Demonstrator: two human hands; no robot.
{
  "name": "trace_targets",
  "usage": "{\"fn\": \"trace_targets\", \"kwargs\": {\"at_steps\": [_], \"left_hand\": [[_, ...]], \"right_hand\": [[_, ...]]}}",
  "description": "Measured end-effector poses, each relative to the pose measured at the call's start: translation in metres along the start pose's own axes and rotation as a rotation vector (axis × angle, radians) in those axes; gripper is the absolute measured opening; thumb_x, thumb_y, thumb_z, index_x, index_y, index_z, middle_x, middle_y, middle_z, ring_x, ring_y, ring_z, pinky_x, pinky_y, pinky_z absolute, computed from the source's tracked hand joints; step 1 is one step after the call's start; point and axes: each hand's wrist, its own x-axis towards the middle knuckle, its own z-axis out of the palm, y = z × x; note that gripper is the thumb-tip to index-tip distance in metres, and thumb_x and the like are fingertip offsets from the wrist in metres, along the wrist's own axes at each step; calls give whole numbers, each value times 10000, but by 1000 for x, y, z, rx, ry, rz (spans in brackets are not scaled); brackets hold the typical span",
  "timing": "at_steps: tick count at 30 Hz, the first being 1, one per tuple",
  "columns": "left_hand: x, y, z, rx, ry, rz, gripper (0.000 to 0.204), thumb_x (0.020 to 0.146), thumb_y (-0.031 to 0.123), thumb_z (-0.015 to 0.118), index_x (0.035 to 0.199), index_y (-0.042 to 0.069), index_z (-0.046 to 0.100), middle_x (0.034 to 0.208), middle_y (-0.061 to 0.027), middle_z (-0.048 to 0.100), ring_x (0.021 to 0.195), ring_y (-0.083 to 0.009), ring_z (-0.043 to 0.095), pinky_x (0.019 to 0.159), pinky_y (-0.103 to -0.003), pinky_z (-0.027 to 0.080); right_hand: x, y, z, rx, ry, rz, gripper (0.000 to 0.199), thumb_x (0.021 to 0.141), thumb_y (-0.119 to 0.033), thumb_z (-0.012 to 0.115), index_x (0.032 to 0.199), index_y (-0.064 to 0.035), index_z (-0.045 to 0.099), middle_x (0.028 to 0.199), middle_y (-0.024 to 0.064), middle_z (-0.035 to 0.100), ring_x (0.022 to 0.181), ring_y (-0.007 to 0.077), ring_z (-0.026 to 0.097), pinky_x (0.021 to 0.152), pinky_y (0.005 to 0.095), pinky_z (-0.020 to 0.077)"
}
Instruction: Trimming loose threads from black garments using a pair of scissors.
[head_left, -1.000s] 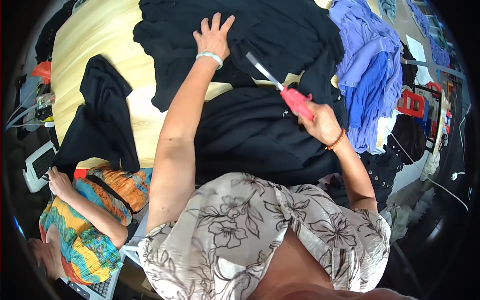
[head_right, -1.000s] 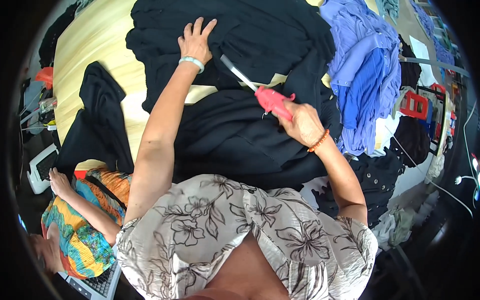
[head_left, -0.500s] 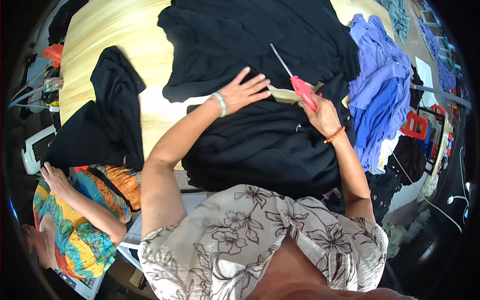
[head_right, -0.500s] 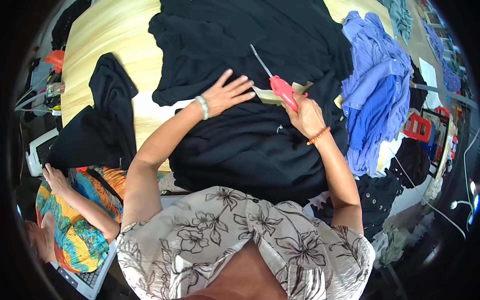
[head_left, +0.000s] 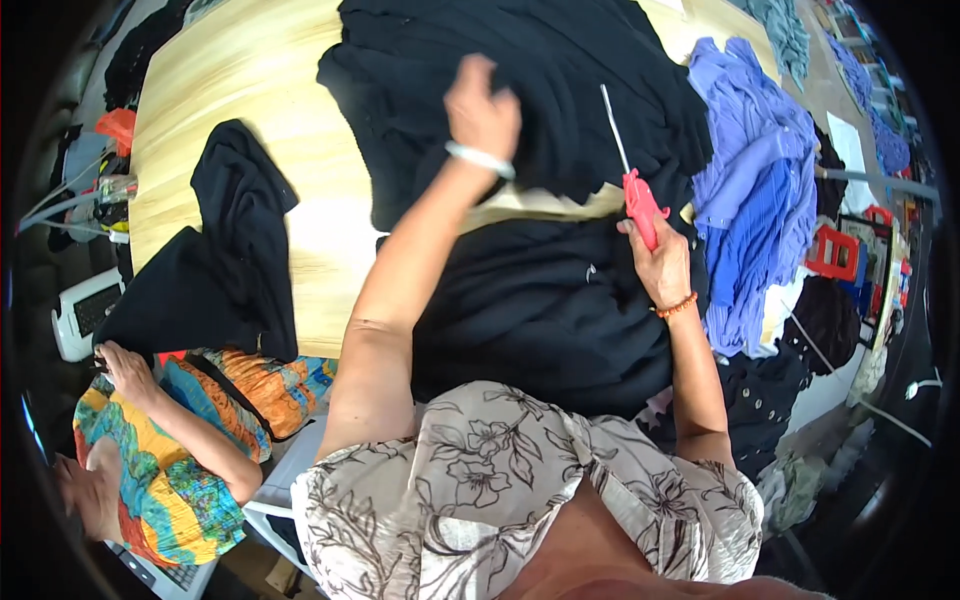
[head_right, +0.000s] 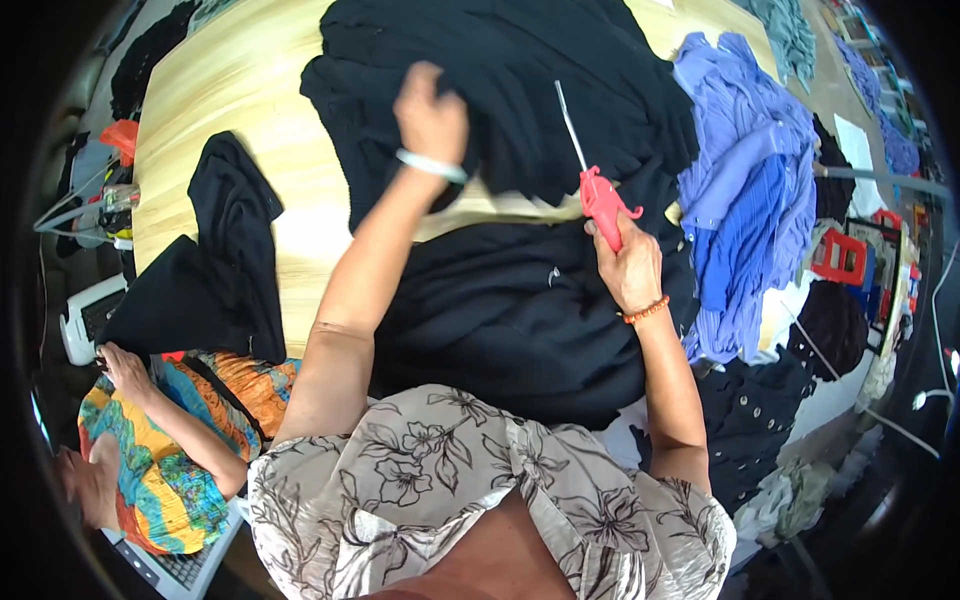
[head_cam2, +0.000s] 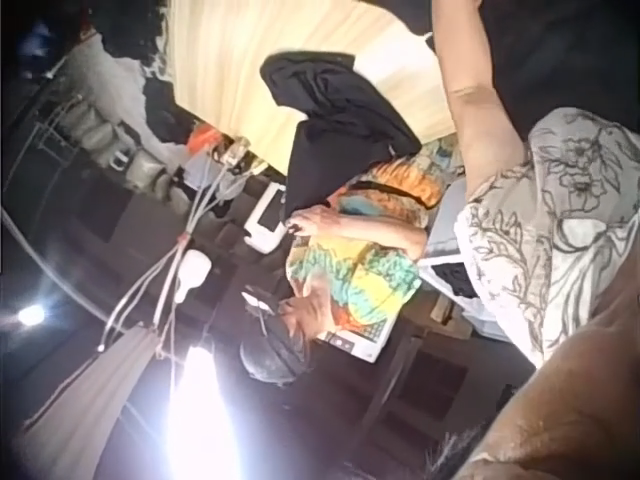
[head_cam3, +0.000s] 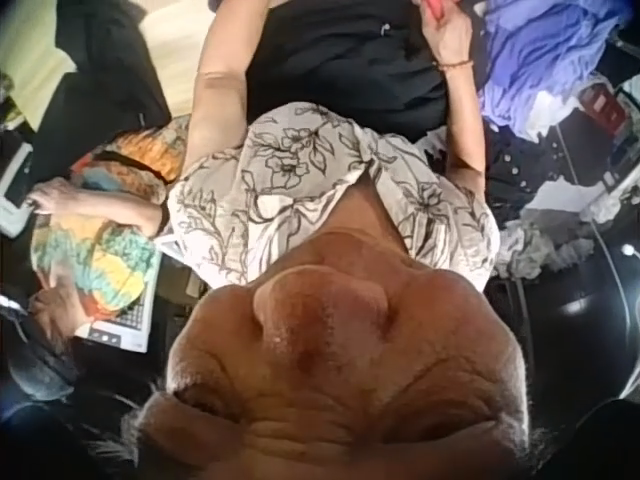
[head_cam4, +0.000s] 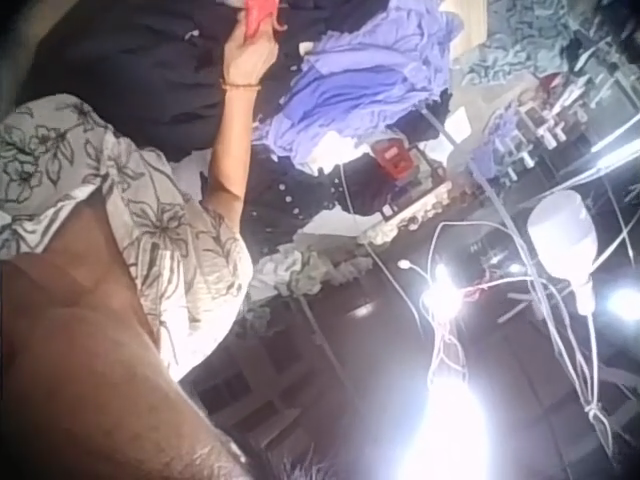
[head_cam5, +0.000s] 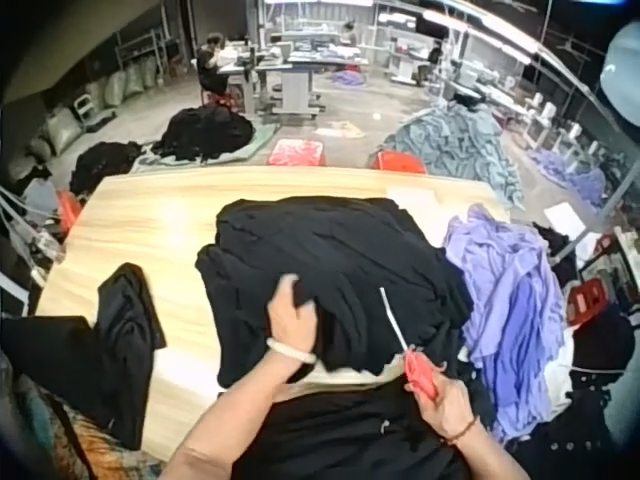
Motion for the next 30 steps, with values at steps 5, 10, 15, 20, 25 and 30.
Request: {"fn": "trace_targets", "kwargs": {"at_steps": [5, 10, 15, 20, 25, 30], "left_hand": [[62, 39, -11, -25, -183, 224, 360, 733, 35, 646, 1091, 6, 622, 995, -184, 668, 955, -344, 657, 834, -356, 522], [-58, 35, -12, 270, -1010, 444, 659, 715, 199, 763, 1310, 85, 506, 1419, -138, 436, 1299, -351, 426, 1036, -469, 391], [-87, -19, -96, 270, -574, 100, 350, 681, 117, 781, 1006, 68, 662, 1056, -127, 624, 1007, -333, 561, 869, -411, 457], [-112, -96, -166, 514, -727, -163, 884, 573, 474, 862, 1307, 116, 526, 1300, -173, 466, 1203, -351, 444, 978, -481, 382], [-116, -85, -174, 561, -752, 100, 488, 685, 202, 761, 1145, 82, 653, 1272, -130, 517, 1261, -320, 420, 1022, -465, 323], [-108, -60, -145, 94, -579, 40, 248, 813, 231, 705, 797, 15, 583, 820, -166, 591, 808, -374, 583, 730, -470, 460]], "right_hand": [[7, 1, -11, 58, 64, 55, 160, 909, -166, 648, 996, -45, 705, 662, 81, 577, 594, 164, 545, 597, 295, 441], [23, 6, -23, 122, 190, 51, 177, 882, -178, 682, 944, -13, 668, 653, 125, 592, 588, 216, 558, 607, 344, 454], [23, -1, -24, 89, -20, 23, 198, 851, -184, 716, 948, -20, 662, 764, 163, 677, 752, 296, 689, 689, 355, 510], [45, -37, 16, -163, -185, -161, 314, 790, -246, 751, 921, -17, 580, 750, 189, 641, 766, 410, 630, 670, 459, 496], [69, -102, 66, -212, -293, -412, 315, 763, -192, 763, 890, -6, 543, 843, 195, 651, 797, 392, 640, 675, 463, 512], [83, -82, 118, -315, -346, -510, 504, 699, -238, 812, 1068, -14, 554, 974, 209, 652, 857, 389, 648, 697, 472, 523]]}}
